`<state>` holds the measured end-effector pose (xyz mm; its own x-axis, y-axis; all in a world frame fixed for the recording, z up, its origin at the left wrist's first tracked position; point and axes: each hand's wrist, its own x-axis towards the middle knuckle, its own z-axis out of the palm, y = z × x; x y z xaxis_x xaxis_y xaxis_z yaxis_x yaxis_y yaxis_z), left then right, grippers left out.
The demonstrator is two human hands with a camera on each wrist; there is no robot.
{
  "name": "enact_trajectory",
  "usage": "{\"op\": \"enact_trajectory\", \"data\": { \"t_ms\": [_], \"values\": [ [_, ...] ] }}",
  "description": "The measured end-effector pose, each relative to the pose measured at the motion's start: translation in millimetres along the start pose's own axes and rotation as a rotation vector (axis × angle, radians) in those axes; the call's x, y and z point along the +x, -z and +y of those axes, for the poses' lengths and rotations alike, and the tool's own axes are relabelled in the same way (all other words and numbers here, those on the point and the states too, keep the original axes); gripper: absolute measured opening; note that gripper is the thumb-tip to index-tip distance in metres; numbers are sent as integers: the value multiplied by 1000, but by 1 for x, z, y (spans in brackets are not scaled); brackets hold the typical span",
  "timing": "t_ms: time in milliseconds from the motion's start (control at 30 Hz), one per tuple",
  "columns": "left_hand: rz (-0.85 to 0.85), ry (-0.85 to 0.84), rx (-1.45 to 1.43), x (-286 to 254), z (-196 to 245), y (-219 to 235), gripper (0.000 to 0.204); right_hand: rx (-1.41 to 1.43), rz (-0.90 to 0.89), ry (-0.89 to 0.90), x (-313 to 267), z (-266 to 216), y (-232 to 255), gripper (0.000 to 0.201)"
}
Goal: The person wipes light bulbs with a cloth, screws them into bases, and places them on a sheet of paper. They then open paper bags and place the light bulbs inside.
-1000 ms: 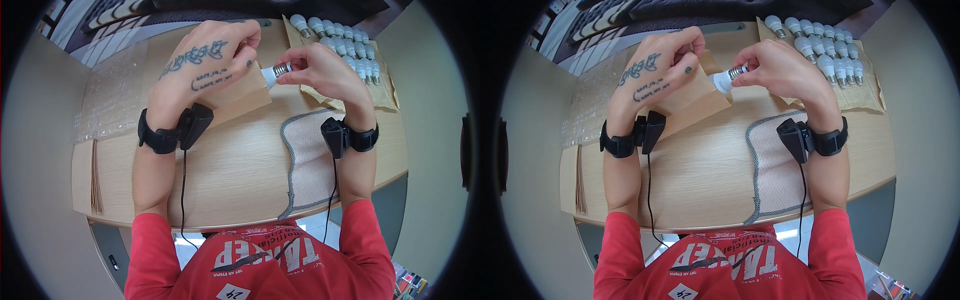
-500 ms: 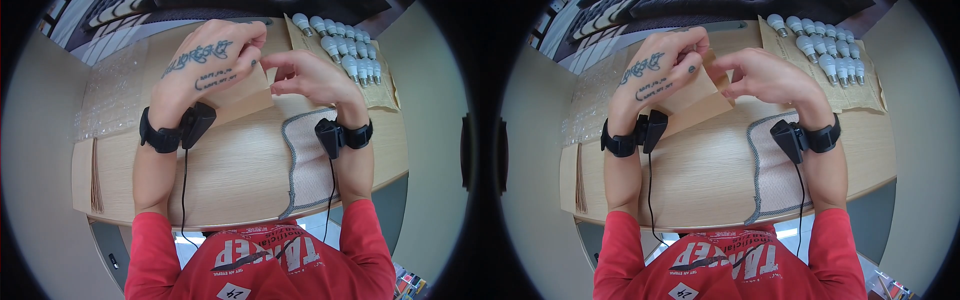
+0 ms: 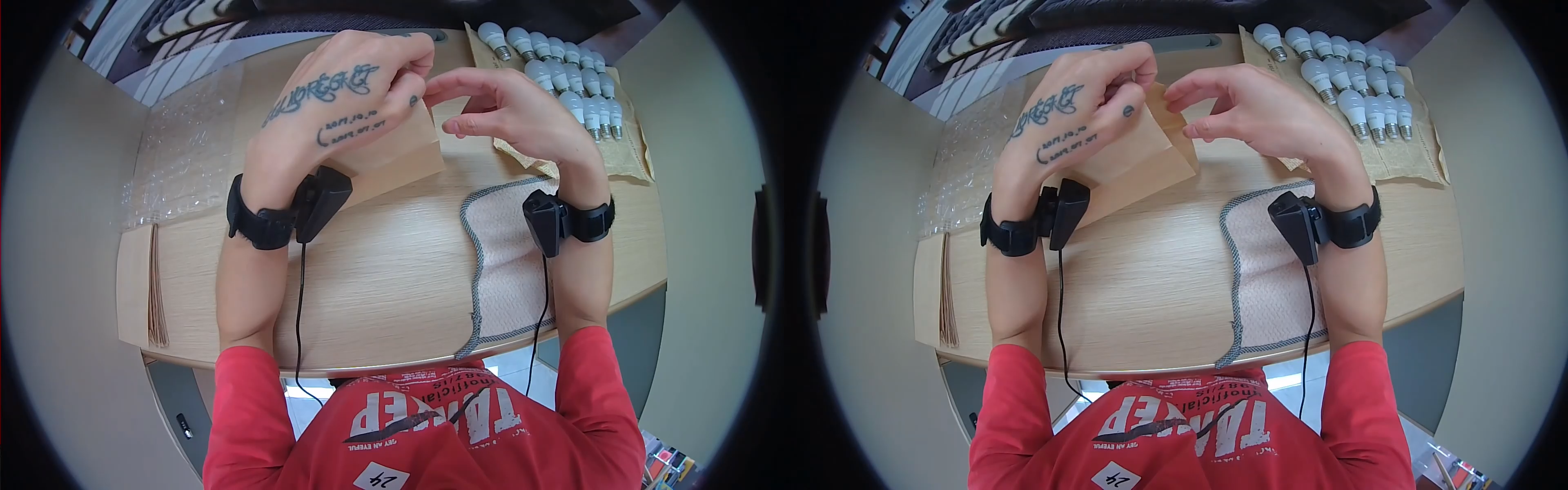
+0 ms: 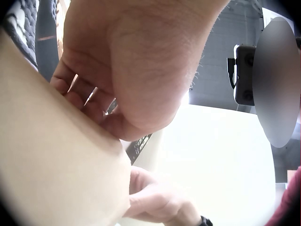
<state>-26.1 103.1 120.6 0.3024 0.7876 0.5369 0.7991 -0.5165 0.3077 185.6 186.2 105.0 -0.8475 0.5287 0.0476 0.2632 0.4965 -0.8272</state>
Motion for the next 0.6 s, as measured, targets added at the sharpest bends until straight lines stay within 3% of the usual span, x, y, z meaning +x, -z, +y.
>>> {"op": "enact_trajectory", "data": {
  "t_ms": [167, 267, 467, 600],
  "values": [
    [1, 3, 7, 0, 0, 1, 3, -443, 94, -121, 3, -2, 0, 46],
    [0, 4, 18, 0, 1, 2, 2, -428, 119, -260, 7, 8, 0, 49],
    [-9, 12, 16, 0, -1, 2, 2, -312, -116, -367, 14, 18, -12, 44],
    [7, 14, -1, 1, 0, 3, 2, -259, -184, -392, 18, 20, -17, 29]
  ]
}}
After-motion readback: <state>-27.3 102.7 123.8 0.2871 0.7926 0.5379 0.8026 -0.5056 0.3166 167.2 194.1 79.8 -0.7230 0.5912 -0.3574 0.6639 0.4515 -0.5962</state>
